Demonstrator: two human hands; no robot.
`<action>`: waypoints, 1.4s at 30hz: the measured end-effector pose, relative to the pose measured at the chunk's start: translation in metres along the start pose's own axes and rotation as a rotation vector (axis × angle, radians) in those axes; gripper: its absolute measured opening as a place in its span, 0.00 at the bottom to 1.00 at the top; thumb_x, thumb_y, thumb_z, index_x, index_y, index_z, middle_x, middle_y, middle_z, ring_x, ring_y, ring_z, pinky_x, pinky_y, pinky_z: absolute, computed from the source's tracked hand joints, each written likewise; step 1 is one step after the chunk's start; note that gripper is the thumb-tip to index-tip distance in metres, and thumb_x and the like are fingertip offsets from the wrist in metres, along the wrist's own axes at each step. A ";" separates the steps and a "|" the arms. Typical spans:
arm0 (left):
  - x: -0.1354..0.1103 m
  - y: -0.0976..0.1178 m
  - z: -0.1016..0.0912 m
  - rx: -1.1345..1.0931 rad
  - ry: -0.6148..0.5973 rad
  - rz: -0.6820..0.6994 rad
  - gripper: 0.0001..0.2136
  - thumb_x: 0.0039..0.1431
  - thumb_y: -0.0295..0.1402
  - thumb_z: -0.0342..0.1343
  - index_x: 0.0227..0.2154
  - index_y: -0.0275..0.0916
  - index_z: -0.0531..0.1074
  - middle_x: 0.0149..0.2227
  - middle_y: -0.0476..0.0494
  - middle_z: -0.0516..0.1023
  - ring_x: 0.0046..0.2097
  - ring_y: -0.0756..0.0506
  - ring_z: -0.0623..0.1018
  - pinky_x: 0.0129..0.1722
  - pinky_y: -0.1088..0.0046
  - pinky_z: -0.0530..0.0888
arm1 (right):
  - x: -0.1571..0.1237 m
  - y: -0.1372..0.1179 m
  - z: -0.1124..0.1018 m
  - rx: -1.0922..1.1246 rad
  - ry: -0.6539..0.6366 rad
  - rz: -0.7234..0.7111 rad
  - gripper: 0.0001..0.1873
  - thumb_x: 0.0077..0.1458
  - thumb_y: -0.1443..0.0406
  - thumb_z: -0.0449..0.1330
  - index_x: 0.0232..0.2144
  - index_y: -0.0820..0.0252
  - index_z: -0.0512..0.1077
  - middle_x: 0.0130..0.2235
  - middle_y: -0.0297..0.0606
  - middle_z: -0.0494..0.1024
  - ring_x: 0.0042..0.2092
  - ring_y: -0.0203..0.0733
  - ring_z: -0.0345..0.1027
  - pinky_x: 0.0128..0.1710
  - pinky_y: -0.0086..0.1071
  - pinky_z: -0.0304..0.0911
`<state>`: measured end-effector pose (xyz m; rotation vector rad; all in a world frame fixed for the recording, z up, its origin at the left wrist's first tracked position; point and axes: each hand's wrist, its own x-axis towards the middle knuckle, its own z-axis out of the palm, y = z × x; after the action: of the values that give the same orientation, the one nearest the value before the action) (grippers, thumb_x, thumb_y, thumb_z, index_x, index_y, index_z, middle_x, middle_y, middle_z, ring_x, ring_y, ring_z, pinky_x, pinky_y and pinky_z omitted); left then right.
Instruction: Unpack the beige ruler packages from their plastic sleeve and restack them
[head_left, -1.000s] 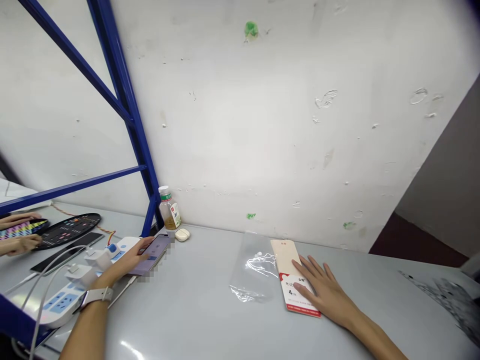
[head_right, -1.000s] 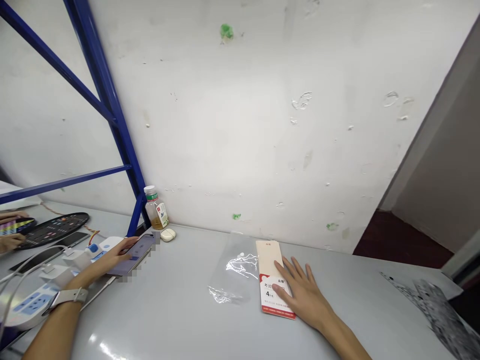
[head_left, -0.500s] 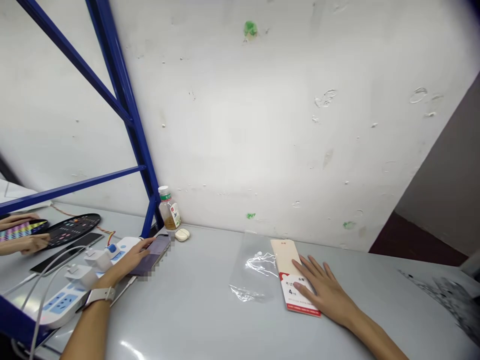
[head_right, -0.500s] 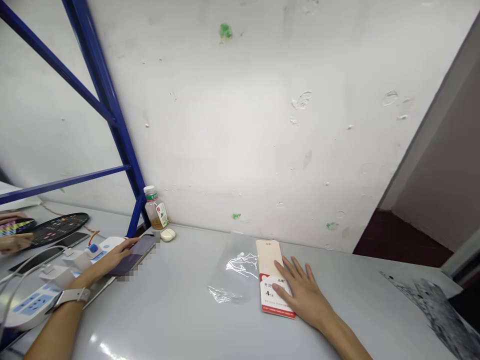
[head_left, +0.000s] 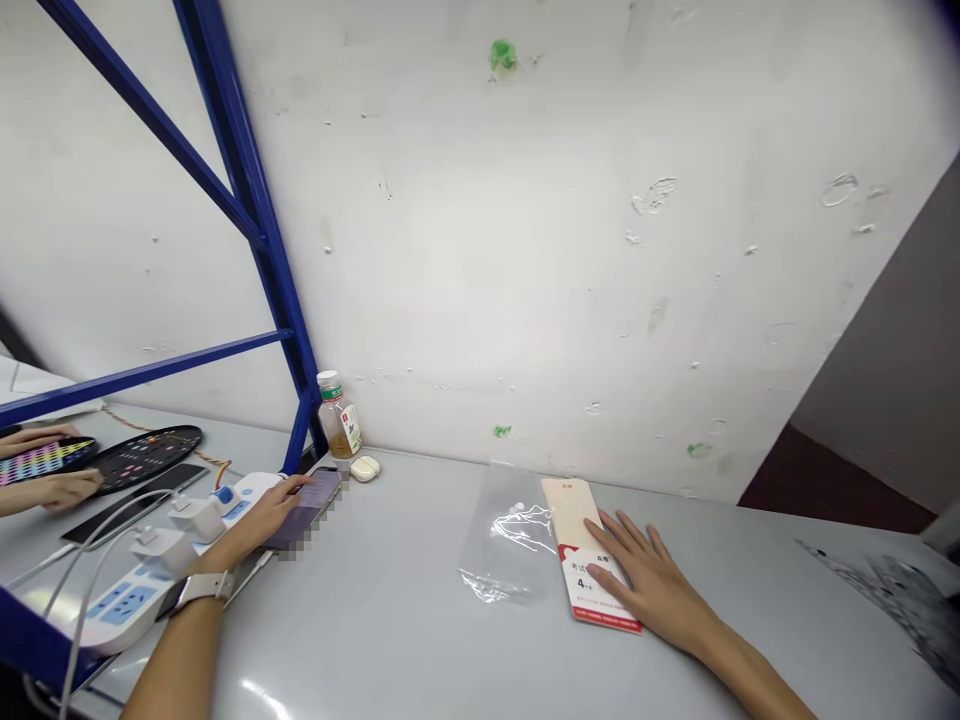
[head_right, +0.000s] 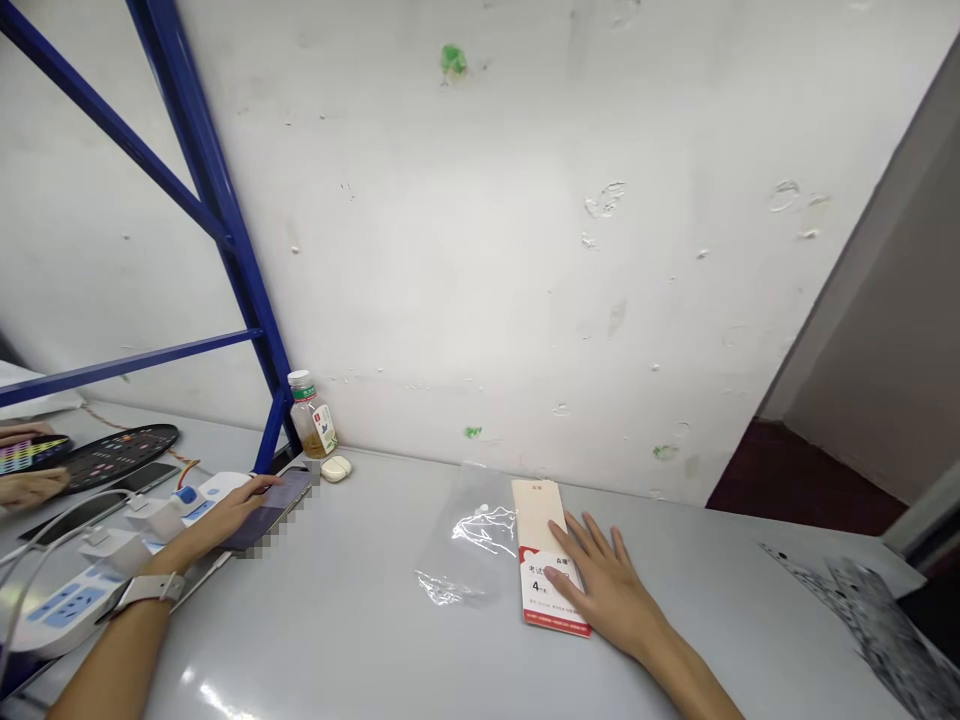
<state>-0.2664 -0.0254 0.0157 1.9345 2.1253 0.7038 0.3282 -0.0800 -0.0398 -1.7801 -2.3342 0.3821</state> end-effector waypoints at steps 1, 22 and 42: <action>0.000 0.000 0.000 0.002 -0.010 0.005 0.25 0.51 0.43 0.44 0.47 0.40 0.74 0.50 0.40 0.79 0.53 0.36 0.75 0.56 0.62 0.69 | 0.000 0.000 0.000 0.002 -0.002 0.001 0.37 0.60 0.40 0.40 0.67 0.42 0.47 0.70 0.26 0.42 0.71 0.53 0.28 0.68 0.58 0.31; 0.007 -0.017 0.014 0.054 -0.031 0.041 0.37 0.53 0.53 0.46 0.59 0.30 0.62 0.61 0.31 0.67 0.61 0.33 0.67 0.61 0.56 0.62 | 0.000 -0.001 -0.001 0.003 0.000 0.006 0.37 0.60 0.39 0.40 0.67 0.42 0.47 0.70 0.26 0.42 0.70 0.52 0.28 0.68 0.57 0.30; -0.004 0.033 0.019 0.221 0.095 -0.084 0.31 0.62 0.49 0.40 0.59 0.29 0.62 0.54 0.25 0.73 0.55 0.27 0.72 0.54 0.50 0.65 | 0.000 0.000 0.000 0.017 0.004 -0.003 0.37 0.60 0.40 0.40 0.67 0.43 0.48 0.70 0.27 0.43 0.70 0.54 0.29 0.68 0.58 0.31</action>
<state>-0.2283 -0.0243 0.0138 1.9383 2.4182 0.5772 0.3279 -0.0803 -0.0401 -1.7681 -2.3237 0.3960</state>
